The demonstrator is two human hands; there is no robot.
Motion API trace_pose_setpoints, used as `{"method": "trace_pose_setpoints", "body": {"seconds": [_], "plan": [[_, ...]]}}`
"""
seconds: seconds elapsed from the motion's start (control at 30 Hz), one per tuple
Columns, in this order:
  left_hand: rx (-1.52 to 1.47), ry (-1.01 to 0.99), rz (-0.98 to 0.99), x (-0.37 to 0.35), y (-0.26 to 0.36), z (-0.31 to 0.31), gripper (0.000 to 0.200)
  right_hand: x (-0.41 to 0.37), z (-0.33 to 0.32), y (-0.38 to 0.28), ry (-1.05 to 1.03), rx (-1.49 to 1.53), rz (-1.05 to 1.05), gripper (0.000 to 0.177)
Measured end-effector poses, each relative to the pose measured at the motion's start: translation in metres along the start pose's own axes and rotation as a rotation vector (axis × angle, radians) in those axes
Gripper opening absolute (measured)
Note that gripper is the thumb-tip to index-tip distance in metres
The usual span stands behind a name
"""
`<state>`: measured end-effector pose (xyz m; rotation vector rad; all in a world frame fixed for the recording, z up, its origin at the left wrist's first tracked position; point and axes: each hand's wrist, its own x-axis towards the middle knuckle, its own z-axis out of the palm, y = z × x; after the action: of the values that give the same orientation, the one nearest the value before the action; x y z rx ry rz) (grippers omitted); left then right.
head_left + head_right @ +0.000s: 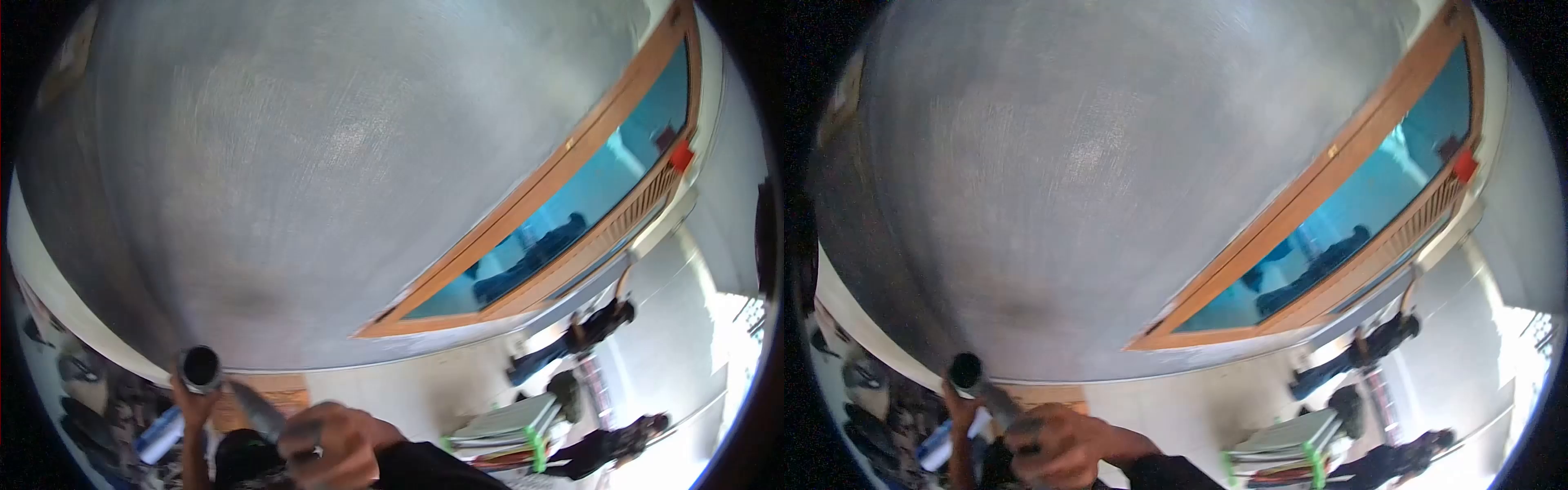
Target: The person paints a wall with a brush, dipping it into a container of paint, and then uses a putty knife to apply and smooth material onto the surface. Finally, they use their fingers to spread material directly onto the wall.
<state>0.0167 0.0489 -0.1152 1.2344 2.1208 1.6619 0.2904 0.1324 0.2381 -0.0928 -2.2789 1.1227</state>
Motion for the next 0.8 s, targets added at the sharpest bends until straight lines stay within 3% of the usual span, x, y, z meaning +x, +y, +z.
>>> {"method": "trace_pose_setpoints", "body": {"seconds": [0.07,0.1,0.13,0.23,0.57,0.6,0.63,0.8], "plan": [[-0.159,0.059,-0.09,-0.015,-0.03,0.014,0.122,0.0,-0.022,-0.009,-0.053,-0.083,0.079,0.021],[-0.084,0.062,-0.083,-0.022,-0.01,0.008,0.118,0.0,-0.029,-0.017,-0.061,-0.127,0.118,0.021],[-0.366,0.042,-0.169,-0.018,0.009,0.002,0.119,0.005,-0.033,-0.02,-0.069,-0.16,0.152,0.02],[-0.113,0.197,-0.061,-0.023,0.017,-0.004,0.124,0.021,-0.032,-0.02,-0.104,-0.211,0.213,0.018],[-0.101,0.222,-0.199,-0.029,0.04,-0.02,0.125,0.075,-0.02,-0.022,-0.087,-0.385,0.346,0.013],[-0.314,0.226,-0.22,-0.026,0.039,-0.017,0.124,0.079,-0.02,-0.021,-0.079,-0.403,0.357,0.013],[-0.313,0.235,-0.242,-0.026,0.036,-0.015,0.124,0.081,-0.019,-0.021,-0.069,-0.421,0.374,0.012],[-0.249,0.289,-0.163,-0.023,0.039,-0.015,0.123,0.089,-0.02,-0.032,-0.025,-0.524,0.43,0.01]]}}
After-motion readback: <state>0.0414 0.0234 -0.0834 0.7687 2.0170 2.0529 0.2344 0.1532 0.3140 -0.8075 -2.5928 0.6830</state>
